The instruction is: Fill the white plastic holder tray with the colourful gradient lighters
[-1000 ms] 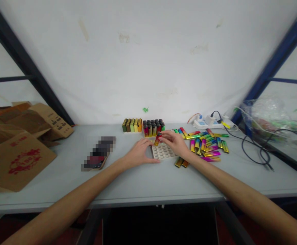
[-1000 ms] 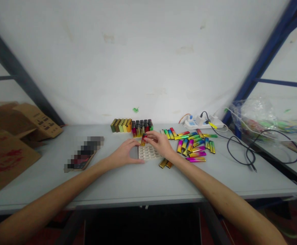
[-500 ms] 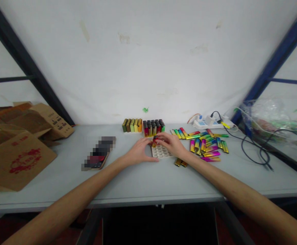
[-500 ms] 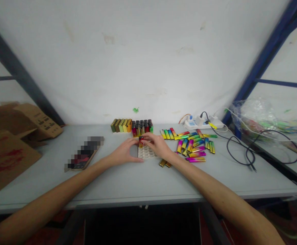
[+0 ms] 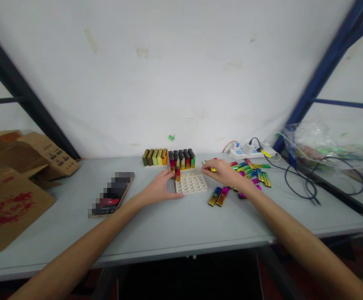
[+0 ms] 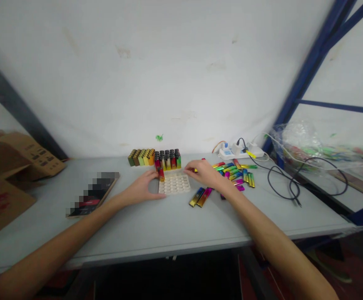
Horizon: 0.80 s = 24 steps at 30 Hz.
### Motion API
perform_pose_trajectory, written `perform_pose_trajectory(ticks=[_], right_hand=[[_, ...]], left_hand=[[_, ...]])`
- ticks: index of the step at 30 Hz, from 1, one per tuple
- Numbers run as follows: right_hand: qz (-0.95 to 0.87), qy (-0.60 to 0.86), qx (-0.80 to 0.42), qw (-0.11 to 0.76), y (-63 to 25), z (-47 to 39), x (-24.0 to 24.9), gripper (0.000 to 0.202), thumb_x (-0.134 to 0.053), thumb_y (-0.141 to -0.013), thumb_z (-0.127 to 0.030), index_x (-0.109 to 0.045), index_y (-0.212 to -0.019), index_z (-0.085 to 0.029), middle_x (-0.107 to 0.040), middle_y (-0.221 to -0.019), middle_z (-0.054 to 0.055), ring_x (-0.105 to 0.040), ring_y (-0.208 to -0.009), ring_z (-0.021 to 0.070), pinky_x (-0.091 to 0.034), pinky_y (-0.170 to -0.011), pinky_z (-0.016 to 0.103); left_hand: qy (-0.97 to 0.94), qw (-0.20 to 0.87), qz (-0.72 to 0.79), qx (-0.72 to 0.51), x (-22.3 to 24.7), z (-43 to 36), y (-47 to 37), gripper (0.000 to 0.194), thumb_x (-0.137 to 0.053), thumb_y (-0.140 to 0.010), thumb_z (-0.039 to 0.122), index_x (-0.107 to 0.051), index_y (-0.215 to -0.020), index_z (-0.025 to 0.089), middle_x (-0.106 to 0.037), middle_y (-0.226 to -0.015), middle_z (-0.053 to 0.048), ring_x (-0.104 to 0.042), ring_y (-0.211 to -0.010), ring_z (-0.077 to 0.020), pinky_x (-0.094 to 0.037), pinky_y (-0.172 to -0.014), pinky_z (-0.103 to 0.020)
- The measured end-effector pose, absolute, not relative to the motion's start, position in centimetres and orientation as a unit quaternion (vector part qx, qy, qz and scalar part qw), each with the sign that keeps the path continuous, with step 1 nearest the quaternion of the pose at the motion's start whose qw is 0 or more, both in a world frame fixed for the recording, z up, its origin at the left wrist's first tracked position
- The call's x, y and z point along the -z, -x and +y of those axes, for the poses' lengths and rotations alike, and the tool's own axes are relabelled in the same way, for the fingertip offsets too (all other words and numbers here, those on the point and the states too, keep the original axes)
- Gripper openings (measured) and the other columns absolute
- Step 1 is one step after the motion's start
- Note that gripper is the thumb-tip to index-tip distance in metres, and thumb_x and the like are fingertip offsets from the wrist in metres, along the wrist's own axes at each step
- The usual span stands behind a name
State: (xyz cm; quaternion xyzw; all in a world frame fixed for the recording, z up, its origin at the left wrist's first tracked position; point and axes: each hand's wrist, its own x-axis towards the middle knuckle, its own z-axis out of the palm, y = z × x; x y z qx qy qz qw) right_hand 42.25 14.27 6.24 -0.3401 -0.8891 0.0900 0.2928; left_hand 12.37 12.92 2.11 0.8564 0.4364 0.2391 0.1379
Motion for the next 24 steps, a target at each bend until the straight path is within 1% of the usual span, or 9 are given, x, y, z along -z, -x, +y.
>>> perform_pose_trajectory(ticks=[2,4,8,10,13,17,20,22,24], right_hand=[[-0.877,0.367,-0.124,0.285,-44.2,14.1,-7.3,0.024,-0.061,-0.099,-0.035,-0.078,-0.098,-0.019,-0.077,-0.091,0.007,-0.069,-0.079,0.0211,-0.052,-0.077,0.033],[-0.877,0.374,-0.177,0.245,-46.0,13.9,-8.0,0.024,-0.067,-0.094,-0.041,-0.080,-0.098,-0.020,-0.077,-0.092,0.006,-0.069,-0.079,0.0210,-0.051,-0.075,0.031],[-0.893,0.355,-0.232,0.151,-48.5,14.0,-8.3,0.035,-0.080,-0.081,-0.050,-0.081,-0.104,-0.023,-0.074,-0.107,0.007,-0.068,-0.097,0.0238,-0.050,-0.086,0.032],[-0.898,0.354,-0.236,0.112,-48.7,14.2,-7.9,0.040,-0.083,-0.078,-0.052,-0.081,-0.107,-0.025,-0.071,-0.112,0.007,-0.067,-0.100,0.0243,-0.050,-0.087,0.032],[-0.902,0.349,-0.246,0.064,-47.9,14.3,-7.0,0.035,-0.085,-0.077,-0.046,-0.082,-0.105,-0.025,-0.069,-0.110,0.007,-0.065,-0.099,0.0237,-0.050,-0.085,0.031],[-0.907,0.327,-0.254,0.072,-46.3,14.3,-6.0,0.029,-0.088,-0.075,-0.038,-0.080,-0.096,-0.021,-0.068,-0.108,0.007,-0.064,-0.102,0.0237,-0.049,-0.088,0.030],[-0.900,0.339,-0.251,0.110,-45.9,14.3,-5.8,0.028,-0.084,-0.080,-0.038,-0.076,-0.100,-0.019,-0.069,-0.107,0.007,-0.064,-0.099,0.0229,-0.050,-0.087,0.031],[-0.890,0.349,-0.261,0.131,-45.9,14.4,-5.8,0.028,-0.079,-0.085,-0.039,-0.073,-0.104,-0.019,-0.071,-0.105,0.006,-0.065,-0.094,0.0215,-0.050,-0.083,0.031],[-0.880,0.347,-0.286,0.154,-46.0,14.5,-5.9,0.027,-0.077,-0.086,-0.038,-0.072,-0.104,-0.019,-0.072,-0.100,0.005,-0.066,-0.089,0.0198,-0.051,-0.079,0.030]], left_hand=[[-0.854,0.141,0.442,-0.234,-2.4,13.1,-11.9,0.069,-0.083,-0.068,0.062,-0.067,-0.118,0.018,-0.064,-0.127,-0.014,-0.063,-0.119,-0.0352,-0.048,-0.110,-0.050],[-0.850,0.141,0.450,-0.233,-2.7,13.1,-11.5,0.069,-0.084,-0.066,0.062,-0.067,-0.117,0.018,-0.065,-0.127,-0.014,-0.063,-0.118,-0.0355,-0.049,-0.110,-0.050],[-0.848,0.135,0.461,-0.226,-3.0,13.2,-10.9,0.067,-0.084,-0.066,0.061,-0.068,-0.115,0.017,-0.064,-0.125,-0.014,-0.062,-0.118,-0.0354,-0.049,-0.109,-0.050],[-0.850,0.135,0.462,-0.216,-3.0,13.2,-10.8,0.067,-0.083,-0.067,0.061,-0.067,-0.115,0.017,-0.063,-0.126,-0.014,-0.061,-0.118,-0.0352,-0.048,-0.110,-0.049],[-0.850,0.137,0.464,-0.208,-2.9,13.3,-10.7,0.069,-0.083,-0.068,0.062,-0.066,-0.117,0.016,-0.062,-0.127,-0.015,-0.061,-0.119,-0.0353,-0.047,-0.111,-0.050],[-0.850,0.139,0.462,-0.210,-2.9,13.2,-10.5,0.070,-0.084,-0.068,0.060,-0.065,-0.120,0.017,-0.062,-0.130,-0.015,-0.060,-0.123,-0.0360,-0.047,-0.112,-0.051],[-0.849,0.137,0.466,-0.208,-3.0,13.2,-10.4,0.069,-0.084,-0.068,0.061,-0.065,-0.119,0.018,-0.062,-0.132,-0.016,-0.060,-0.124,-0.0370,-0.048,-0.111,-0.052],[-0.850,0.134,0.465,-0.207,-3.1,13.2,-10.5,0.069,-0.083,-0.069,0.062,-0.065,-0.119,0.018,-0.062,-0.133,-0.016,-0.059,-0.125,-0.0374,-0.047,-0.112,-0.052],[-0.851,0.128,0.462,-0.211,-3.1,13.2,-10.6,0.069,-0.083,-0.069,0.063,-0.065,-0.119,0.018,-0.063,-0.133,-0.016,-0.059,-0.126,-0.0376,-0.047,-0.113,-0.052]])
